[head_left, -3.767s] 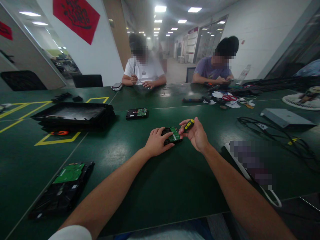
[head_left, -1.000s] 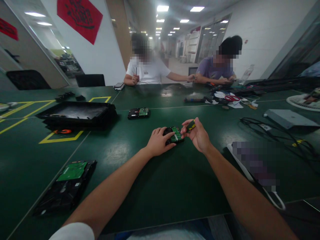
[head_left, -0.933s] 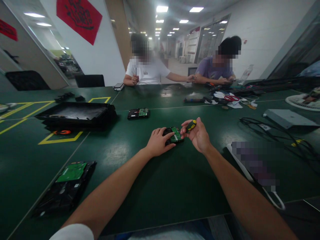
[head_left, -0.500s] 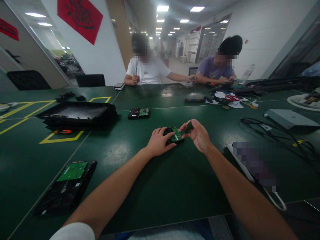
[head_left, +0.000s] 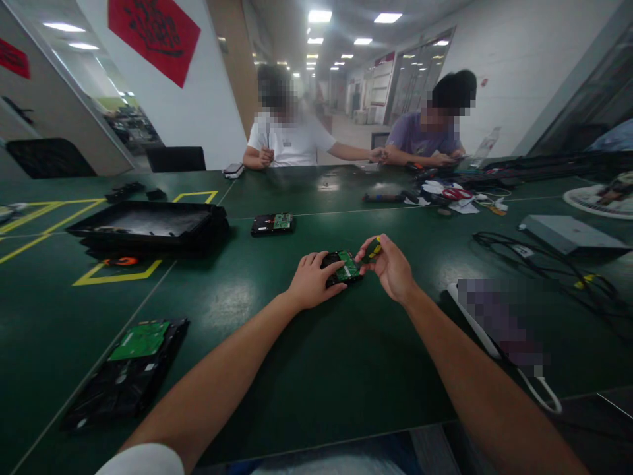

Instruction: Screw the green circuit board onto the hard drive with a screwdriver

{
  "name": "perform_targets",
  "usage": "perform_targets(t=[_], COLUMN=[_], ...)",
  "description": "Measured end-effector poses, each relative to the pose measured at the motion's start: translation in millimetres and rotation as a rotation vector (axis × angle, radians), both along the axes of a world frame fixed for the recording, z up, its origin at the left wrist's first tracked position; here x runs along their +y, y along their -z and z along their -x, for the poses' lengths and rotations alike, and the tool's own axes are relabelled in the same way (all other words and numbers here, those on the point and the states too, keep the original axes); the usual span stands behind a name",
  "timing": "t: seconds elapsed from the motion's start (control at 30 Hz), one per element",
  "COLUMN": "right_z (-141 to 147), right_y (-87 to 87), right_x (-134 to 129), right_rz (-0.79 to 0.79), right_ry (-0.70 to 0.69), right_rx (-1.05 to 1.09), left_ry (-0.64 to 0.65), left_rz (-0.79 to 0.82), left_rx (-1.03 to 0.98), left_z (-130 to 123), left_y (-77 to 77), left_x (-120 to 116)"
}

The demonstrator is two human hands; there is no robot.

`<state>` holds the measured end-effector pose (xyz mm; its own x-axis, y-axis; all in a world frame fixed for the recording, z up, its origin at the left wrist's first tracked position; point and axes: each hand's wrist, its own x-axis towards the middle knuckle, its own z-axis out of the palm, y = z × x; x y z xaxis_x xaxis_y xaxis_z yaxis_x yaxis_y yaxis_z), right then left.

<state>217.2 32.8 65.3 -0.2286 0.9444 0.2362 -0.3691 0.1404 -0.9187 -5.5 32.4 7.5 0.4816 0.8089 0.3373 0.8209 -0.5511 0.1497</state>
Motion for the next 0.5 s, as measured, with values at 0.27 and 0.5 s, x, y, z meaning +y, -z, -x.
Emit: perform_targets(t=[0.27, 0.5], right_z=[-3.5, -1.9], right_y=[3.5, -0.9], right_x=[2.7, 0.9], right_rz=[-0.038, -0.01], right_ry=[0.002, -0.01], right_rx=[0.021, 0.015], left_ry=[0.001, -0.001], left_rz=[0.003, 0.021], left_rx=[-0.007, -0.012], left_z=[0.2, -0.2], left_y=[-0.5, -1.8], left_x=[0.0, -0.5])
